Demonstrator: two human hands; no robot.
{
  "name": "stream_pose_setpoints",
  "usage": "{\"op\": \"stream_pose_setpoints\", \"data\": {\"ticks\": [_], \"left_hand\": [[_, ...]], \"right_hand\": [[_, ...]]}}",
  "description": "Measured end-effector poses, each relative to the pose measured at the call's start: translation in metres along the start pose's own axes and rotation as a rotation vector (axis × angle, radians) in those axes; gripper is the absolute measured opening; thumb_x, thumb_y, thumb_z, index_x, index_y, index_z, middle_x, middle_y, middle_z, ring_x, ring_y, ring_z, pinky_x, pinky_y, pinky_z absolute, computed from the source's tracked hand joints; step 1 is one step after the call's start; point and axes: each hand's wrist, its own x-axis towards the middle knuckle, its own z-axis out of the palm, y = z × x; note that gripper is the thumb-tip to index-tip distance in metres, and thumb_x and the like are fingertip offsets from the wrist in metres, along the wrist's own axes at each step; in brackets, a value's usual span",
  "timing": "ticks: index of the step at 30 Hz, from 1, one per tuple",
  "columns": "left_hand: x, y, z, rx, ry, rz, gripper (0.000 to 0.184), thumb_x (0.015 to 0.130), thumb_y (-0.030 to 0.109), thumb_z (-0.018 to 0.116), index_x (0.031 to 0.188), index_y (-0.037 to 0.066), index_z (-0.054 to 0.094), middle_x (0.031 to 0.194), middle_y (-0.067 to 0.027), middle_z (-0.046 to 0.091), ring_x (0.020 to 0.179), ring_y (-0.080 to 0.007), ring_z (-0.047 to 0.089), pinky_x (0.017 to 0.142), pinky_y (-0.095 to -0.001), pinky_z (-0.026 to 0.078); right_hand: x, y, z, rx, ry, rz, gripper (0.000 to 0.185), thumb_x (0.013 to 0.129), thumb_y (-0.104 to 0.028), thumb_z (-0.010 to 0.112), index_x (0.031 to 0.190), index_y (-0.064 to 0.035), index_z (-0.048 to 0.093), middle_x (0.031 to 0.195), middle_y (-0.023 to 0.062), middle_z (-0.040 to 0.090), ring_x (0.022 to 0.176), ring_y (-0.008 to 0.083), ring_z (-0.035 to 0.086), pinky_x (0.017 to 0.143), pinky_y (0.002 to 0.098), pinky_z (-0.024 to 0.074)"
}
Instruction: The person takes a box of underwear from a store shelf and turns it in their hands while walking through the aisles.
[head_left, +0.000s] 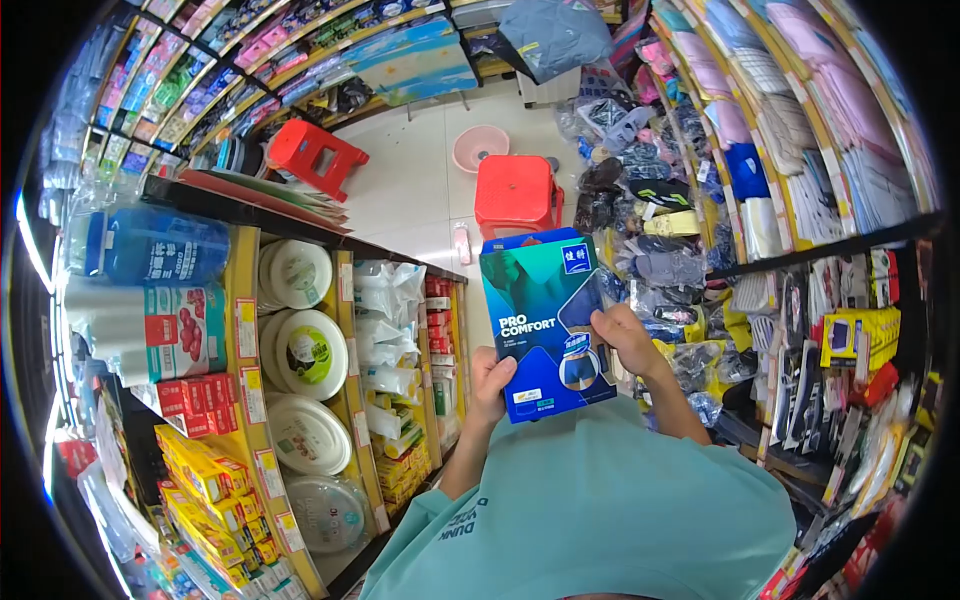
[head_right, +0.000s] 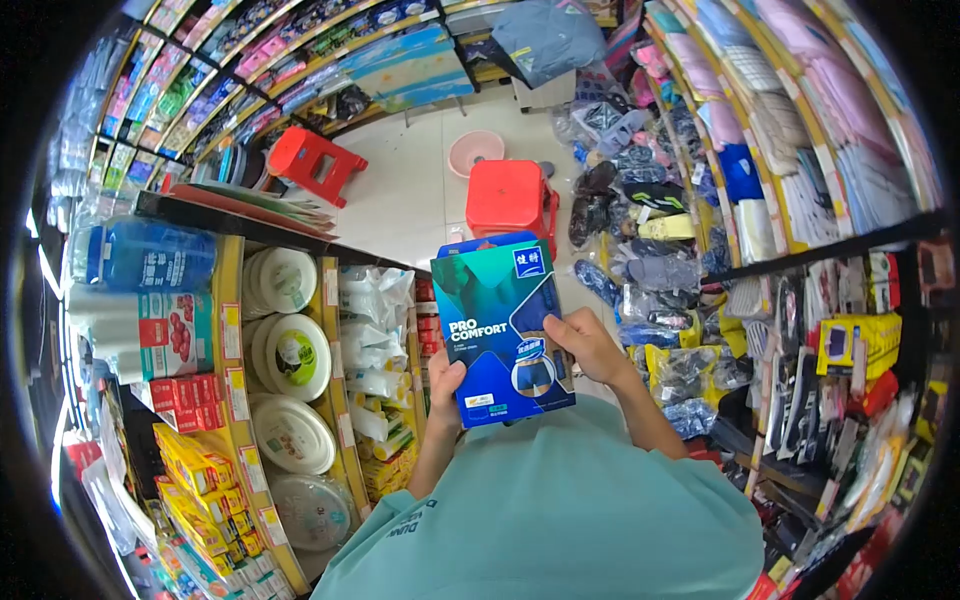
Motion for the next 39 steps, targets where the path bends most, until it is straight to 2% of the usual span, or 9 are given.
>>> {"op": "stream_pose_setpoints", "data": {"ticks": [10, 11, 12, 19, 22, 23, 30, 34, 39], "left_hand": [[0.096, 0.064, -0.058, -0.048, 0.191, 0.16, 0.044, 0.081, 0.037, 0.048, 0.079, -0.004, 0.063, 0.073, -0.0082, 0.065, 0.064, -0.0133, 0.06, 0.056, -0.0258, 0.045], [0.105, 0.066, -0.06, -0.074, 0.33, 0.183, 0.046, 0.082, 0.039, 0.047, 0.083, -0.005, 0.063, 0.075, -0.0081, 0.065, 0.063, -0.0133, 0.059, 0.056, -0.0269, 0.045], [0.107, 0.059, -0.092, 0.008, 0.195, 0.156, 0.048, 0.083, 0.039, 0.047, 0.087, -0.005, 0.062, 0.076, -0.0088, 0.065, 0.063, -0.0133, 0.059, 0.056, -0.0265, 0.045], [0.12, 0.094, -0.119, -0.163, 0.418, 0.216, 0.045, 0.083, 0.037, 0.047, 0.082, -0.006, 0.063, 0.071, -0.0108, 0.065, 0.06, -0.0157, 0.059, 0.054, -0.0259, 0.045], [0.109, 0.099, -0.138, -0.172, 0.469, 0.205, 0.043, 0.083, 0.035, 0.048, 0.08, -0.005, 0.062, 0.071, -0.011, 0.064, 0.061, -0.0159, 0.059, 0.055, -0.0259, 0.045], [0.105, 0.099, -0.145, -0.161, 0.462, 0.213, 0.042, 0.083, 0.035, 0.048, 0.079, -0.004, 0.062, 0.071, -0.0111, 0.064, 0.062, -0.0159, 0.059, 0.055, -0.0259, 0.045], [0.103, 0.064, -0.157, -0.306, 0.904, 0.268, 0.037, 0.083, 0.034, 0.05, 0.082, -0.002, 0.059, 0.077, -0.0121, 0.064, 0.065, -0.0166, 0.059, 0.057, -0.0262, 0.046], [0.115, 0.077, -0.148, -0.34, 0.846, 0.307, 0.038, 0.082, 0.033, 0.052, 0.093, -0.003, 0.057, 0.089, -0.0148, 0.064, 0.077, -0.0167, 0.062, 0.063, -0.0271, 0.049], [0.129, 0.079, -0.133, -0.348, 0.971, 0.462, 0.052, 0.081, 0.03, 0.054, 0.122, -0.002, 0.048, 0.11, -0.0164, 0.061, 0.094, -0.0249, 0.063, 0.084, -0.0362, 0.051]], "right_hand": [[0.147, -0.054, 0.03, -0.161, -0.167, -0.031, 0.051, 0.096, -0.038, 0.05, 0.069, 0.0029, 0.064, 0.06, -0.002, 0.055, 0.056, 0.0044, 0.044, 0.05, 0.0248, 0.0338], [0.16, -0.063, 0.04, -0.172, -0.145, -0.046, 0.05, 0.096, -0.038, 0.05, 0.072, 0.0041, 0.065, 0.062, -0.001, 0.057, 0.059, 0.0045, 0.046, 0.052, 0.0247, 0.0362], [0.17, -0.076, 0.046, -0.219, -0.187, -0.037, 0.05, 0.096, -0.038, 0.05, 0.073, 0.0041, 0.065, 0.062, -0.0007, 0.057, 0.06, 0.0046, 0.046, 0.053, 0.0247, 0.0368], [0.244, -0.095, 0.087, -0.206, -0.407, -0.045, 0.049, 0.095, -0.04, 0.051, 0.085, 0.0053, 0.067, 0.074, 0.0039, 0.064, 0.07, 0.0068, 0.053, 0.06, 0.0238, 0.0411], [0.259, -0.106, 0.108, -0.298, -0.484, 0.071, 0.05, 0.095, -0.041, 0.051, 0.085, 0.0058, 0.067, 0.075, 0.0043, 0.064, 0.07, 0.0065, 0.053, 0.06, 0.0241, 0.0414], [0.265, -0.103, 0.117, -0.259, -0.508, 0.027, 0.049, 0.096, -0.04, 0.05, 0.071, -0.0001, 0.062, 0.066, -0.0023, 0.057, 0.063, 0.0047, 0.048, 0.054, 0.0237, 0.0381], [0.332, -0.068, 0.127, -0.434, -0.751, 0.119, 0.047, 0.095, -0.038, 0.052, 0.073, 0.0012, 0.065, 0.067, -0.0014, 0.059, 0.061, 0.0041, 0.048, 0.051, 0.0234, 0.0357], [0.366, -0.077, 0.142, -0.385, -0.818, 0.112, 0.054, 0.089, -0.046, 0.057, 0.067, 0.002, 0.068, 0.051, 0.0016, 0.053, 0.047, 0.0047, 0.044, 0.044, 0.0255, 0.0317], [0.403, -0.117, 0.162, -0.306, -1.052, 0.226, 0.044, 0.087, -0.038, 0.064, 0.071, 0.0024, 0.07, 0.057, 0.0008, 0.058, 0.053, 0.0048, 0.048, 0.045, 0.0244, 0.0331]]}}
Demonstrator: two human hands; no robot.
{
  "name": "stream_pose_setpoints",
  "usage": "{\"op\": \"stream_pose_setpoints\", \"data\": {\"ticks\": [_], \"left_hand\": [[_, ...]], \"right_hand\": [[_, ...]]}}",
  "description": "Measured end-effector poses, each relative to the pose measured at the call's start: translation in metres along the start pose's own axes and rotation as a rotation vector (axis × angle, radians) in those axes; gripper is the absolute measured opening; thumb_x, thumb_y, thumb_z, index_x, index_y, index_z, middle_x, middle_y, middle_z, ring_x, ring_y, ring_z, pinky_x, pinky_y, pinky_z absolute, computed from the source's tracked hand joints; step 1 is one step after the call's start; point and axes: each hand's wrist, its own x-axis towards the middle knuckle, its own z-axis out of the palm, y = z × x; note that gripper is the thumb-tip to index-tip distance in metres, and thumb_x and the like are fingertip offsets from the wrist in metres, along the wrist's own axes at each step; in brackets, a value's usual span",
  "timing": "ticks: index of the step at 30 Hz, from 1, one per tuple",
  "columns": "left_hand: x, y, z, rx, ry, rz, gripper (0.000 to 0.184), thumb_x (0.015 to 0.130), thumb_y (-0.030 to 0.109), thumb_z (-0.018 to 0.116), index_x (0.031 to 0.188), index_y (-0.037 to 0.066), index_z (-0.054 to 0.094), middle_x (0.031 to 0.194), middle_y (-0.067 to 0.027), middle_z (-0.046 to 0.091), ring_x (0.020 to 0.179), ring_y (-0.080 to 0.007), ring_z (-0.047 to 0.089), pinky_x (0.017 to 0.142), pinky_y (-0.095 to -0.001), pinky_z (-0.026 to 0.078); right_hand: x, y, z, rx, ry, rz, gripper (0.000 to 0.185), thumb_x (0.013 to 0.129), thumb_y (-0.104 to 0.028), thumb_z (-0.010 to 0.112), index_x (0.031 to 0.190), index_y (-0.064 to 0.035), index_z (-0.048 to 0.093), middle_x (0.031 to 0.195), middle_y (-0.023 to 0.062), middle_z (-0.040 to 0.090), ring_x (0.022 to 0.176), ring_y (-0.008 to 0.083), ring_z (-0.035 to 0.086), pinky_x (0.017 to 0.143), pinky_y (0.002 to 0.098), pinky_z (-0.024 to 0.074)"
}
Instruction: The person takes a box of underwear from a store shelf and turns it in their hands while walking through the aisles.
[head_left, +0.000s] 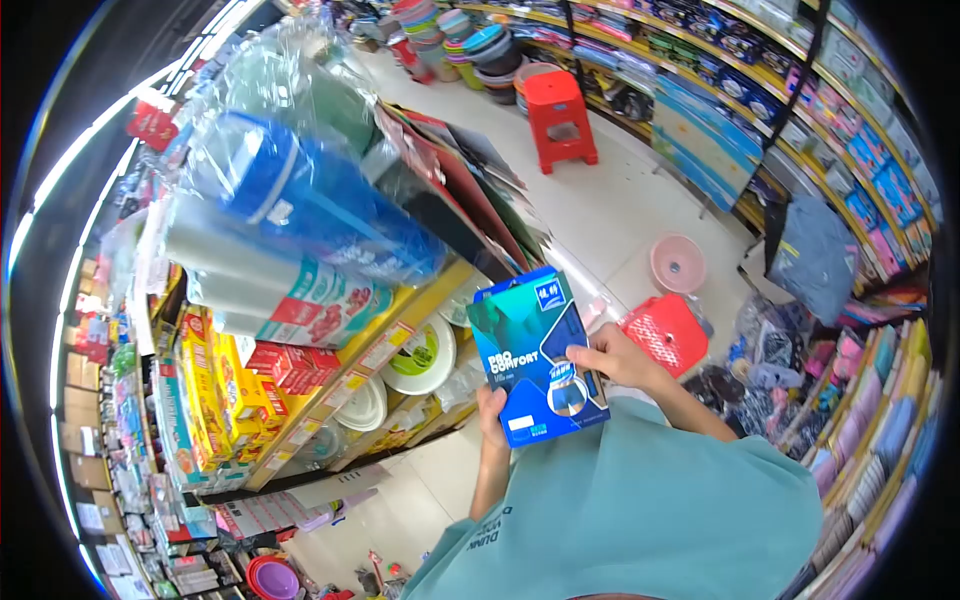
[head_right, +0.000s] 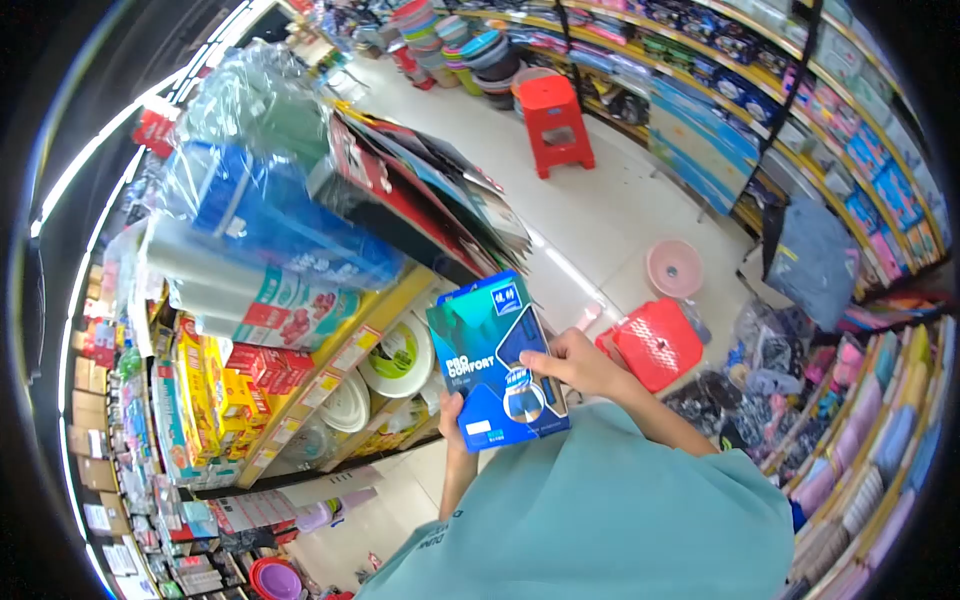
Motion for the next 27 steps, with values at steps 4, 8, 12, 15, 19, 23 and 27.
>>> {"op": "stream_pose_setpoints", "data": {"ticks": [4, 8, 12, 15, 19, 23, 27], "left_hand": [[-0.005, -0.019, 0.011, -0.132, 0.274, -0.007, 0.049, 0.081, 0.031, 0.055, 0.118, -0.001, 0.051, 0.107, -0.0162, 0.062, 0.094, -0.0256, 0.063, 0.082, -0.0364, 0.052], [-0.012, -0.027, 0.028, -0.068, 0.321, 0.03, 0.045, 0.082, 0.03, 0.055, 0.113, -0.002, 0.054, 0.104, -0.0166, 0.063, 0.092, -0.0257, 0.064, 0.081, -0.0365, 0.053], [-0.02, -0.041, 0.033, -0.093, 0.444, 0.039, 0.039, 0.082, 0.028, 0.055, 0.106, -0.002, 0.056, 0.103, -0.0173, 0.063, 0.091, -0.0254, 0.064, 0.079, -0.0362, 0.053], [-0.03, -0.043, 0.037, -0.039, 0.492, 0.01, 0.036, 0.081, 0.028, 0.056, 0.101, -0.002, 0.058, 0.101, -0.0181, 0.063, 0.088, -0.0254, 0.064, 0.078, -0.036, 0.054], [-0.049, -0.058, 0.017, -0.096, 0.44, 0.015, 0.036, 0.08, 0.028, 0.058, 0.097, -0.004, 0.059, 0.094, -0.0174, 0.064, 0.081, -0.0242, 0.064, 0.071, -0.0329, 0.053], [-0.086, -0.086, -0.014, -0.095, 0.61, 0.05, 0.037, 0.08, 0.029, 0.058, 0.096, -0.004, 0.059, 0.092, -0.0166, 0.064, 0.078, -0.0224, 0.064, 0.069, -0.0311, 0.053], [-0.109, -0.056, -0.003, -0.112, 0.717, 0.146, 0.022, 0.082, 0.021, 0.062, 0.08, 0.009, 0.043, 0.073, -0.0048, 0.054, 0.065, -0.013, 0.055, 0.058, -0.0267, 0.047]], "right_hand": [[0.018, 0.002, -0.028, 0.004, -0.157, 0.024, 0.047, 0.088, -0.04, 0.063, 0.071, 0.0035, 0.069, 0.055, -0.0021, 0.052, 0.049, 0.0048, 0.042, 0.044, 0.0248, 0.0286], [0.029, 0.008, -0.044, 0.072, -0.242, 0.045, 0.046, 0.087, -0.04, 0.063, 0.069, 0.0016, 0.069, 0.054, -0.003, 0.051, 0.049, 0.0045, 0.041, 0.044, 0.0248, 0.0277], [0.038, 0.023, -0.046, 0.071, -0.308, 0.078, 0.044, 0.087, -0.039, 0.064, 0.066, 0.0, 0.069, 0.053, -0.0033, 0.051, 0.049, 0.0042, 0.04, 0.043, 0.0252, 0.0275], [0.041, 0.032, -0.046, 0.025, -0.344, 0.135, 0.052, 0.085, -0.046, 0.065, 0.062, 0.0006, 0.067, 0.05, -0.0027, 0.049, 0.047, 0.0056, 0.04, 0.043, 0.0262, 0.0279], [0.047, 0.049, -0.041, -0.094, -0.436, 0.289, 0.062, 0.082, -0.056, 0.064, 0.056, 0.0008, 0.062, 0.047, -0.0007, 0.046, 0.044, 0.0079, 0.04, 0.041, 0.0265, 0.0281], [0.053, 0.062, -0.015, -0.119, -0.542, 0.318, 0.061, 0.084, -0.055, 0.061, 0.055, -0.001, 0.061, 0.047, -0.001, 0.045, 0.044, 0.0076, 0.041, 0.041, 0.0266, 0.0281], [0.062, 0.051, 0.037, -0.169, -0.679, 0.31, 0.061, 0.086, -0.055, 0.059, 0.055, -0.0018, 0.059, 0.05, -0.0005, 0.047, 0.046, 0.007, 0.041, 0.043, 0.0259, 0.0282]]}}
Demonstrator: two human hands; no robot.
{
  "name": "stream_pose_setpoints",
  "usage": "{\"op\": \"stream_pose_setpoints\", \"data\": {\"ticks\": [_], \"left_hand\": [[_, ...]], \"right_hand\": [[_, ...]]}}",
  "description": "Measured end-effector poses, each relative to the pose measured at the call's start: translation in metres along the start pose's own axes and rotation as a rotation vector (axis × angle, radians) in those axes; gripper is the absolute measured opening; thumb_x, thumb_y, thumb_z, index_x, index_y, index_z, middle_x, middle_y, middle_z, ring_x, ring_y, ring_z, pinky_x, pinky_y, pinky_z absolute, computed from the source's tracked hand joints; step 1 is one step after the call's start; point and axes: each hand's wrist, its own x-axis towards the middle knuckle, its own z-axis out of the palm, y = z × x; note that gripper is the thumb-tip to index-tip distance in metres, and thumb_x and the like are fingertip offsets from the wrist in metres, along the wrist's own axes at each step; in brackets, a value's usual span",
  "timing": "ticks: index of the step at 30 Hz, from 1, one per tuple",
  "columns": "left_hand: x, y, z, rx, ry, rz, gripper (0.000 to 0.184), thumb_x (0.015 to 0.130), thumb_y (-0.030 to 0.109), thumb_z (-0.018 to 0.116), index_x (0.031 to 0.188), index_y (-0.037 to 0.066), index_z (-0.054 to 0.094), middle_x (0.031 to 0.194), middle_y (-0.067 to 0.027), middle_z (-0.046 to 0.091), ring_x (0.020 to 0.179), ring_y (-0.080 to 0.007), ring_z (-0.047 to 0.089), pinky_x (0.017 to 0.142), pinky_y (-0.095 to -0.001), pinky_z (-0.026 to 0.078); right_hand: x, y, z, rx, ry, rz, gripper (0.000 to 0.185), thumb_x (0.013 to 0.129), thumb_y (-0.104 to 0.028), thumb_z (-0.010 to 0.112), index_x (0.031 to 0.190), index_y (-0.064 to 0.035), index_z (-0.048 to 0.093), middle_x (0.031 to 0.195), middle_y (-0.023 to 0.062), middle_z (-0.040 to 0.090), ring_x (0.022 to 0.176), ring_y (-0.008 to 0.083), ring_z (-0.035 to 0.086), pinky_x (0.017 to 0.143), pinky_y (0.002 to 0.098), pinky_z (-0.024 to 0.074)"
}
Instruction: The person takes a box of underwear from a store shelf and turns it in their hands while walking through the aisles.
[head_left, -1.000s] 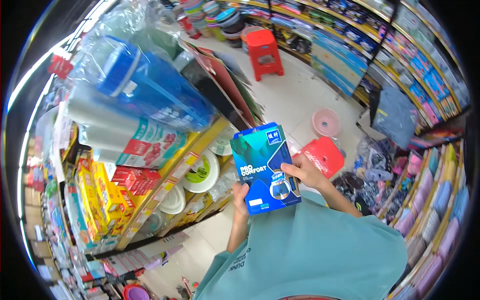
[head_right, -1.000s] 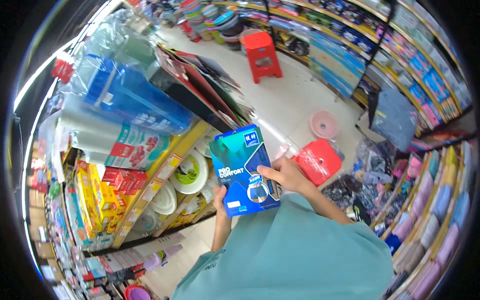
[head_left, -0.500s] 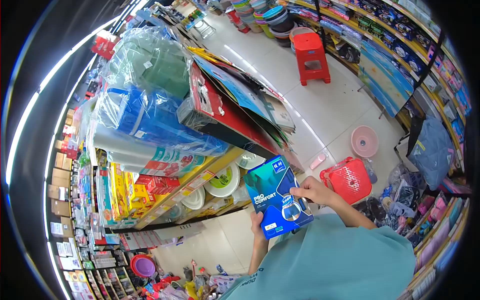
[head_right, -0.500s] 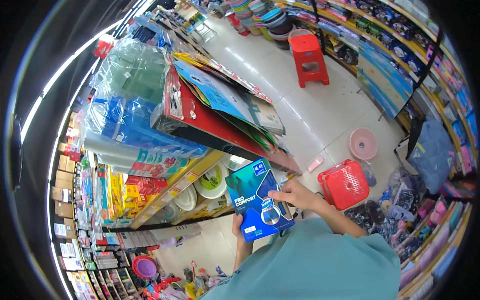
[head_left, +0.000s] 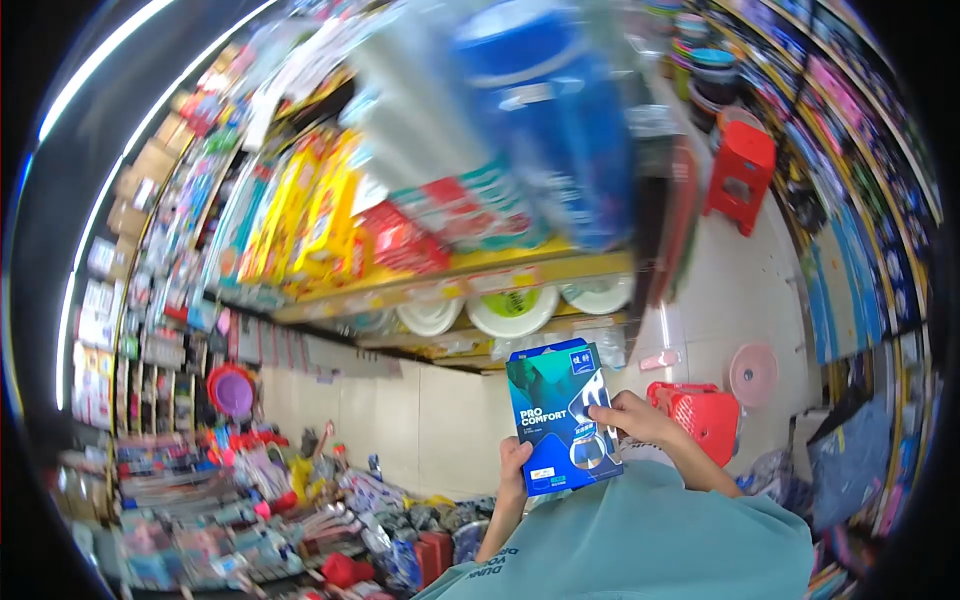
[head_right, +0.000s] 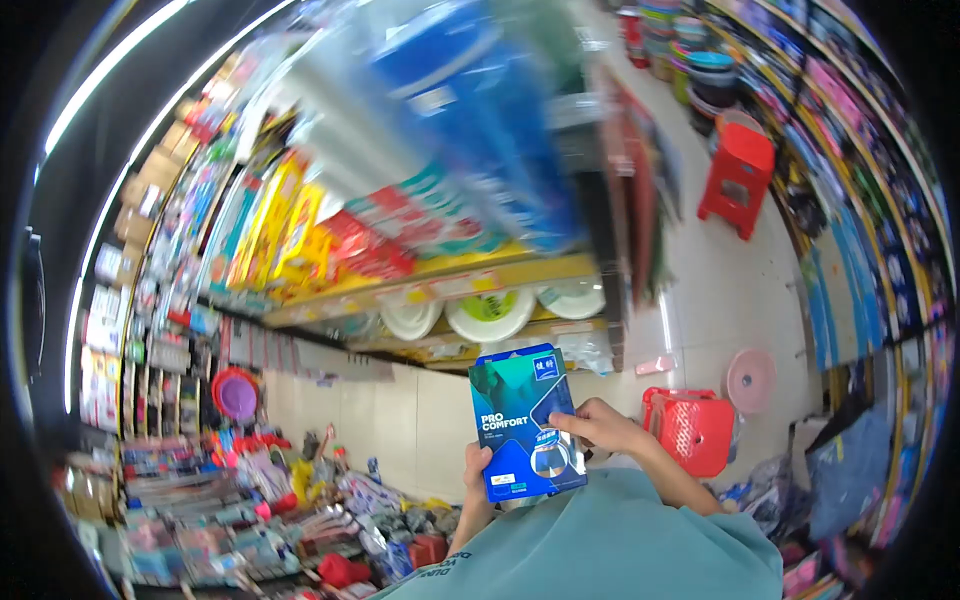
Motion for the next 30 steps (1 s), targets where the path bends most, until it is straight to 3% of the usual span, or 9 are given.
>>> {"op": "stream_pose_setpoints", "data": {"ticks": [7, 11, 14, 16, 20, 22, 27, 30], "left_hand": [[-0.042, 0.02, -0.093, -0.124, 0.203, 0.233, 0.027, 0.082, 0.028, 0.061, 0.078, 0.001, 0.057, 0.073, -0.0066, 0.061, 0.064, -0.0126, 0.058, 0.056, -0.0254, 0.046], [-0.082, 0.058, -0.143, -0.236, 0.338, 0.321, 0.041, 0.079, 0.035, 0.057, 0.094, -0.003, 0.062, 0.08, -0.0101, 0.065, 0.069, -0.0157, 0.061, 0.062, -0.0251, 0.048], [-0.1, 0.067, -0.186, -0.261, 0.352, 0.428, 0.039, 0.079, 0.034, 0.055, 0.088, -0.003, 0.063, 0.078, -0.0087, 0.065, 0.069, -0.0149, 0.061, 0.062, -0.0249, 0.048], [-0.118, 0.086, -0.206, -0.24, 0.402, 0.468, 0.037, 0.078, 0.033, 0.055, 0.081, -0.003, 0.063, 0.072, -0.0076, 0.064, 0.06, -0.0127, 0.059, 0.053, -0.023, 0.044], [-0.162, 0.1, -0.248, -0.215, 0.543, 0.579, 0.036, 0.078, 0.031, 0.055, 0.073, -0.003, 0.062, 0.066, -0.006, 0.062, 0.054, -0.0113, 0.056, 0.048, -0.0228, 0.042], [-0.177, 0.092, -0.262, -0.264, 0.62, 0.635, 0.036, 0.078, 0.032, 0.055, 0.071, -0.003, 0.061, 0.065, -0.0058, 0.062, 0.054, -0.0111, 0.056, 0.048, -0.023, 0.041], [-0.2, 0.091, -0.286, -0.388, 0.802, 0.696, 0.045, 0.078, 0.034, 0.054, 0.09, -0.008, 0.064, 0.077, -0.0114, 0.067, 0.065, -0.0143, 0.062, 0.058, -0.0239, 0.048], [-0.195, 0.086, -0.307, -0.407, 0.899, 0.742, 0.048, 0.077, 0.036, 0.054, 0.091, -0.009, 0.063, 0.081, -0.0133, 0.067, 0.068, -0.0162, 0.063, 0.061, -0.0262, 0.05]], "right_hand": [[0.08, -0.017, 0.094, -0.318, -0.273, -0.043, 0.064, 0.09, -0.053, 0.053, 0.051, -0.0017, 0.051, 0.051, -0.0004, 0.043, 0.049, 0.0085, 0.037, 0.044, 0.0297, 0.0284], [0.107, -0.049, 0.187, -0.5, -0.37, -0.135, 0.066, 0.093, -0.049, 0.051, 0.052, 0.003, 0.046, 0.049, -0.0008, 0.037, 0.05, 0.0087, 0.034, 0.044, 0.0317, 0.0278], [0.121, -0.059, 0.242, -0.587, -0.445, -0.206, 0.064, 0.094, -0.045, 0.049, 0.054, 0.0039, 0.045, 0.049, -0.0011, 0.034, 0.051, 0.0078, 0.032, 0.044, 0.0324, 0.0277], [0.134, -0.057, 0.278, -0.569, -0.507, -0.198, 0.064, 0.095, -0.044, 0.049, 0.054, 0.0045, 0.046, 0.05, -0.0009, 0.035, 0.052, 0.0072, 0.033, 0.044, 0.0323, 0.0282], [0.151, -0.064, 0.355, -0.62, -0.705, -0.233, 0.062, 0.096, -0.043, 0.048, 0.064, 0.0092, 0.056, 0.051, 0.0007, 0.042, 0.053, 0.0072, 0.037, 0.045, 0.0304, 0.033], [0.167, -0.044, 0.378, -0.654, -0.824, -0.151, 0.062, 0.096, -0.043, 0.048, 0.067, 0.0099, 0.058, 0.051, 0.0017, 0.045, 0.053, 0.0078, 0.039, 0.045, 0.0305, 0.035], [0.199, -0.038, 0.444, -0.718, -1.037, -0.083, 0.062, 0.096, -0.044, 0.048, 0.068, 0.0104, 0.06, 0.051, 0.0035, 0.045, 0.052, 0.0085, 0.04, 0.046, 0.0308, 0.0361], [0.23, -0.027, 0.471, -0.837, -1.11, -0.074, 0.062, 0.096, -0.044, 0.048, 0.068, 0.0106, 0.059, 0.05, 0.0054, 0.045, 0.052, 0.0101, 0.04, 0.047, 0.0317, 0.0379]]}}
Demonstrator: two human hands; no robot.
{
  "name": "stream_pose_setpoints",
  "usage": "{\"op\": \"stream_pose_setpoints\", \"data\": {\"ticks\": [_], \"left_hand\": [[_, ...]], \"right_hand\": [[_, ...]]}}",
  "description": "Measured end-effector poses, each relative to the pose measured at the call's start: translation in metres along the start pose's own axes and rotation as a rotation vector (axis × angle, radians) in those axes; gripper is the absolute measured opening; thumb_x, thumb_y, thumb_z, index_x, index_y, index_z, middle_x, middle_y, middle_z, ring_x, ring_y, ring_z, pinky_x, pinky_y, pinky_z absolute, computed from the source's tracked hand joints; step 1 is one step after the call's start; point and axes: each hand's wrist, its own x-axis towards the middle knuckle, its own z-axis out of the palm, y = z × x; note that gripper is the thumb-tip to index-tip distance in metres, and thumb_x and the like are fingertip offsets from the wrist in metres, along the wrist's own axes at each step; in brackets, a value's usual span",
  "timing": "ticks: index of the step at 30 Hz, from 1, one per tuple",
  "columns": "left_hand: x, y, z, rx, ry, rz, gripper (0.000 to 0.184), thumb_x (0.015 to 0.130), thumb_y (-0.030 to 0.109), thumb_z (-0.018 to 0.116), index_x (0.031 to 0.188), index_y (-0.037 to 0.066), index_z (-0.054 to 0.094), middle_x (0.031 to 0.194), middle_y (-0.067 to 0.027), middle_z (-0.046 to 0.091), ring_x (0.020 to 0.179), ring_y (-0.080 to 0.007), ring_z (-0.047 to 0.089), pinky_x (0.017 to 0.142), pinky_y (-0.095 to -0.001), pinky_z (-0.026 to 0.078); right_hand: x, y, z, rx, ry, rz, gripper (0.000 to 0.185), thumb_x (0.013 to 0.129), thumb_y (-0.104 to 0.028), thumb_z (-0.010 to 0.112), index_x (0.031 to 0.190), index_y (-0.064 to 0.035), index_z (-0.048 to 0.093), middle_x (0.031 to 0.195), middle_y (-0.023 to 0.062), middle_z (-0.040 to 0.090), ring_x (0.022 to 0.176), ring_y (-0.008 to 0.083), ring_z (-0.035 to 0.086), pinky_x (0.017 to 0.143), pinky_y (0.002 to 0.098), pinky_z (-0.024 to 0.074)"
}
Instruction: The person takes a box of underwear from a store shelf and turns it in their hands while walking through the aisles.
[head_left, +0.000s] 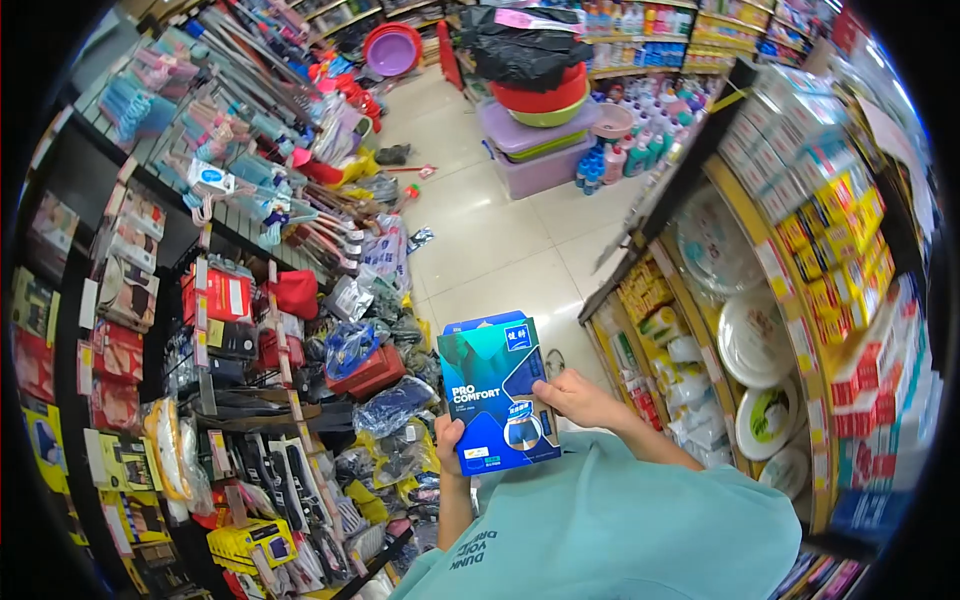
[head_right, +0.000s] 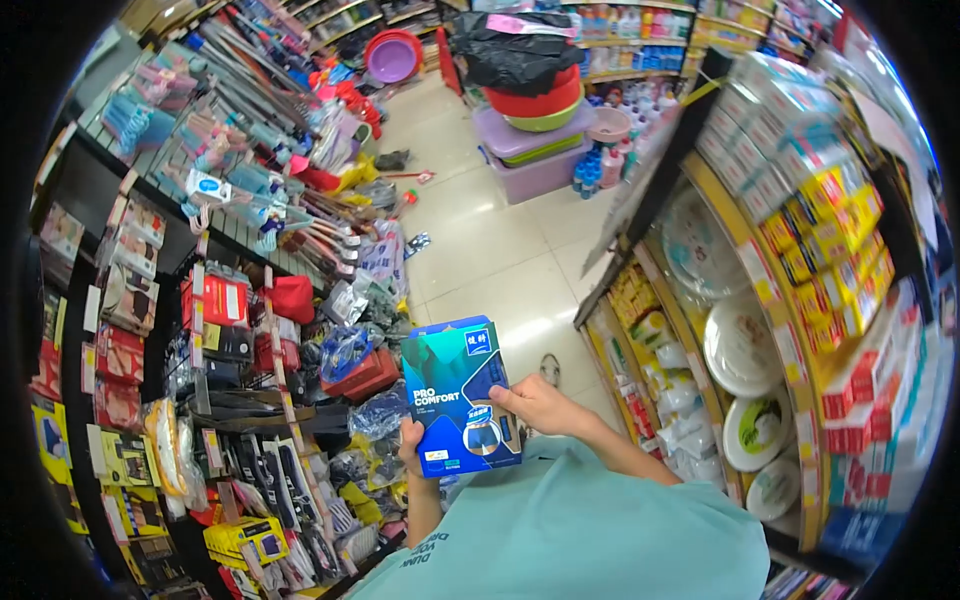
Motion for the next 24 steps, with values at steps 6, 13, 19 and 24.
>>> {"op": "stream_pose_setpoints", "data": {"ticks": [6, 13, 19, 24], "left_hand": [[0.076, 0.008, 0.022, -0.067, 0.079, 0.103, 0.051, 0.075, 0.036, 0.055, 0.093, -0.011, 0.062, 0.086, -0.0158, 0.067, 0.074, -0.0202, 0.064, 0.066, -0.0286, 0.051], [0.213, 0.023, 0.044, -0.019, -0.078, 0.052, 0.05, 0.076, 0.035, 0.054, 0.098, -0.01, 0.06, 0.087, -0.0145, 0.067, 0.073, -0.0194, 0.064, 0.066, -0.0289, 0.052], [0.297, 0.034, 0.083, -0.058, -0.055, 0.026, 0.047, 0.076, 0.033, 0.054, 0.096, -0.01, 0.061, 0.09, -0.0147, 0.066, 0.072, -0.0191, 0.063, 0.065, -0.0276, 0.05], [0.362, 0.024, 0.072, -0.074, -0.086, -0.022, 0.046, 0.076, 0.031, 0.053, 0.096, -0.01, 0.06, 0.089, -0.0144, 0.066, 0.075, -0.0198, 0.063, 0.067, -0.0283, 0.05]], "right_hand": [[0.076, -0.013, -0.041, 0.032, 0.062, -0.201, 0.061, 0.097, -0.043, 0.045, 0.069, 0.0104, 0.055, 0.051, 0.0096, 0.048, 0.053, 0.0124, 0.04, 0.05, 0.0344, 0.0395], [0.152, -0.034, -0.13, 0.223, 0.206, -0.138, 0.056, 0.098, -0.036, 0.046, 0.063, 0.0053, 0.058, 0.056, 0.0012, 0.053, 0.052, 0.0076, 0.044, 0.046, 0.0275, 0.0367], [0.207, -0.037, -0.187, 0.357, 0.277, 0.023, 0.054, 0.093, -0.042, 0.054, 0.073, 0.0058, 0.068, 0.062, 0.0014, 0.06, 0.056, 0.0058, 0.049, 0.049, 0.0245, 0.0388], [0.253, -0.036, -0.211, 0.539, 0.398, 0.012, 0.057, 0.094, -0.043, 0.052, 0.074, 0.0075, 0.068, 0.067, 0.0035, 0.063, 0.063, 0.0066, 0.054, 0.055, 0.0239, 0.0438]]}}
